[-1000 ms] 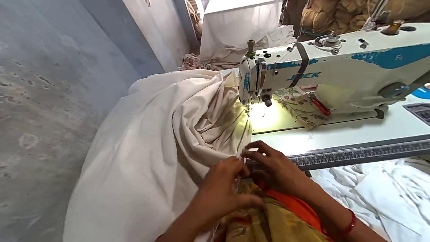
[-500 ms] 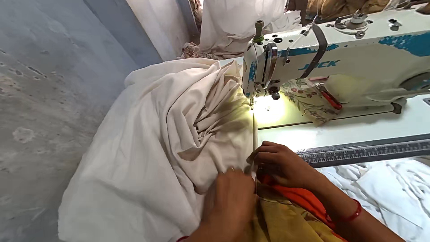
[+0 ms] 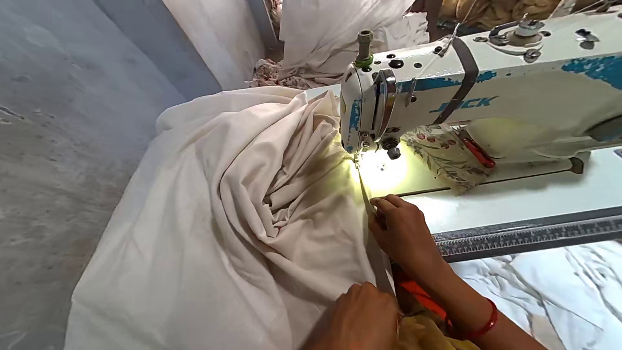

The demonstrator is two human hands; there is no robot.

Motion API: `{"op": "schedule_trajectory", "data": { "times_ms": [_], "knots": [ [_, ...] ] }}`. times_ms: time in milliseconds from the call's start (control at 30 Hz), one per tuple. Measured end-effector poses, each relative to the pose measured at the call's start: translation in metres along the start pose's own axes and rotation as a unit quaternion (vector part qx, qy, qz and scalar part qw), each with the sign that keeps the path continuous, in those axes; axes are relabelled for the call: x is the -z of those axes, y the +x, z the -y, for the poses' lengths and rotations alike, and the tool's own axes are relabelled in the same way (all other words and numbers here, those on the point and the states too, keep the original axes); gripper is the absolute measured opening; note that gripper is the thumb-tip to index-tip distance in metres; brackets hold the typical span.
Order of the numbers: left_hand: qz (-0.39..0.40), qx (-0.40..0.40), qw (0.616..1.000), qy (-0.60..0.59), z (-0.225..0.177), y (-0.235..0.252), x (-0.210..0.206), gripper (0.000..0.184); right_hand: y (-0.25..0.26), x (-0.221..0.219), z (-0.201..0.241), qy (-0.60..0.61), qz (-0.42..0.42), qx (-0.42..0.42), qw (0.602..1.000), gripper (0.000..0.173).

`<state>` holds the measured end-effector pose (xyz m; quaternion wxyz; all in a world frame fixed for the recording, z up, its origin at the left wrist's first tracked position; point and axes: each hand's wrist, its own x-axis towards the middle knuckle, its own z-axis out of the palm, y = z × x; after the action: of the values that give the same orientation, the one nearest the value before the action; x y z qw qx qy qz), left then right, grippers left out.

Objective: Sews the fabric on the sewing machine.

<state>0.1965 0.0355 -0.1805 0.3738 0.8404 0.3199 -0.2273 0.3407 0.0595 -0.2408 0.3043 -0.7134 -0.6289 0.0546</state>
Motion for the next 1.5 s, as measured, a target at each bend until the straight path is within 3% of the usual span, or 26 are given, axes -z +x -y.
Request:
{"op": "schedule_trajectory", "data": {
  "times_ms": [133,200,233,300,367,433,567,833,1500],
  "knots": [
    [-0.102,-0.071,0.989,-0.080,0.022,-0.001,-0.001,0.027,-0.005,-0.003,-0.002,-0.009,-0.025,0.032,0.999,0.023],
    [-0.194,-0.119,0.960,-0.161,0.042,0.005,-0.008,0.041,-0.006,-0.004,-0.003,-0.009,-0.033,0.042,0.999,0.024],
    [-0.201,-0.106,0.954,-0.195,0.047,0.007,-0.008,0.051,-0.006,-0.004,-0.003,-0.008,-0.035,0.043,0.998,0.024],
    [-0.147,-0.053,0.976,-0.155,0.043,0.003,-0.001,0.068,-0.007,-0.004,-0.004,-0.008,-0.036,0.044,0.998,0.024],
    [-0.047,-0.013,0.997,-0.060,0.027,0.001,0.004,0.057,-0.008,-0.005,-0.004,-0.017,-0.035,0.044,0.998,0.023],
    [-0.008,-0.005,1.000,-0.010,0.013,0.002,0.003,0.039,-0.009,-0.005,-0.003,-0.024,-0.030,0.042,0.998,0.023],
    [-0.032,-0.013,0.999,-0.024,0.012,0.003,0.007,0.028,-0.012,-0.005,-0.002,-0.033,-0.025,0.038,0.998,0.022],
    [0.011,0.018,1.000,0.022,0.004,-0.002,0.014,0.031,-0.015,-0.003,-0.002,-0.038,-0.036,0.053,0.997,0.024],
    [0.004,0.034,0.999,0.037,0.007,-0.002,0.002,0.028,-0.027,-0.010,-0.004,-0.047,-0.098,0.089,0.990,0.028]
  ]
}}
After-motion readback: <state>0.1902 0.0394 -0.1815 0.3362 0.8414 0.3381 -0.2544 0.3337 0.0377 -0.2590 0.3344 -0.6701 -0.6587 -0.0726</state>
